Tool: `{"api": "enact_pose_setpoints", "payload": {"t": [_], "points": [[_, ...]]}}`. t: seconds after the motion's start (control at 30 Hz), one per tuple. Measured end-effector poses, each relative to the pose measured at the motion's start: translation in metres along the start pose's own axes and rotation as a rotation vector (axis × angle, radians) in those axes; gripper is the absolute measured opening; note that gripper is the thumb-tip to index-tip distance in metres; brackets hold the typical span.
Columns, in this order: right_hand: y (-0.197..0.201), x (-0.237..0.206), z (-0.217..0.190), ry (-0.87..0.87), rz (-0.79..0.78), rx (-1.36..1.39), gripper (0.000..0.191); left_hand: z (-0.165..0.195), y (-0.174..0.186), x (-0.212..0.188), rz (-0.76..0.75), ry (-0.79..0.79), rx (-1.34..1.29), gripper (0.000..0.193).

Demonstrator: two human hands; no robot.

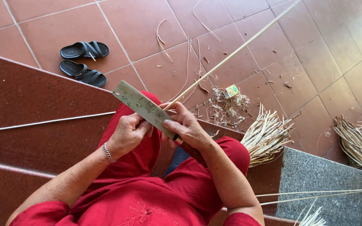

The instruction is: The person sits on the floor and uses a large knife to shave thin strips from bamboo sticks. They hold each stick with one hand and draw the knife along its length to remove the outer layer, repeating the process on multiple sticks.

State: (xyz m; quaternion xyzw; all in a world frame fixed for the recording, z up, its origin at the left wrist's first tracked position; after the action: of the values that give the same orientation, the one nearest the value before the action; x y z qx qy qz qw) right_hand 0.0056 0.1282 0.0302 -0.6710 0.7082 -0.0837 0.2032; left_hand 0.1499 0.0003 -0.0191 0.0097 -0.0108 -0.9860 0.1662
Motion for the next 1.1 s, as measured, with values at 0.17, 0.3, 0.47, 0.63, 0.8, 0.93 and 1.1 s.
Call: {"api": "enact_pose_setpoints", "payload": {"t": [0.17,0.3,0.47,0.63,0.8,0.93,1.1], "points": [[0.005,-0.003,-0.007,0.02,-0.008,-0.008,0.047,0.021,0.0,-0.004,0.058,-0.087,0.189,0.019],[0.007,-0.004,-0.011,0.025,0.004,-0.051,0.054,0.033,-0.001,-0.004,0.052,-0.032,0.158,0.023],[0.024,-0.01,-0.024,0.003,0.159,-0.197,0.053,0.026,0.001,-0.007,0.047,0.043,0.086,0.022],[0.034,-0.02,-0.037,0.071,0.25,-0.068,0.05,0.019,0.007,-0.019,0.037,0.018,0.012,0.018],[0.011,-0.01,-0.024,0.003,-0.013,-0.13,0.054,0.019,0.009,-0.019,0.095,0.05,0.102,0.018],[0.024,-0.012,-0.031,0.03,0.19,-0.095,0.055,0.02,0.011,-0.023,0.084,0.006,0.143,0.019],[0.029,-0.019,-0.039,0.125,0.165,-0.024,0.052,0.013,0.019,-0.032,0.074,-0.007,0.107,0.019]]}}
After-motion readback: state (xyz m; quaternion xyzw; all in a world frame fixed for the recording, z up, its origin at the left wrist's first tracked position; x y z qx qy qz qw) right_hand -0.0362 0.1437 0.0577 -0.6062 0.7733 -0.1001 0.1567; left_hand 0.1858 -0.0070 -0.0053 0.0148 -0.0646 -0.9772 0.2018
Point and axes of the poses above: each hand's wrist, its own x-axis towards the middle knuckle, its own y-axis out of the back of the hand, z = x × y, the point moved 3 cm from there along x, towards the middle knuckle, and after that the axes turned 9 degrees about -z, right-handed, at the moved point
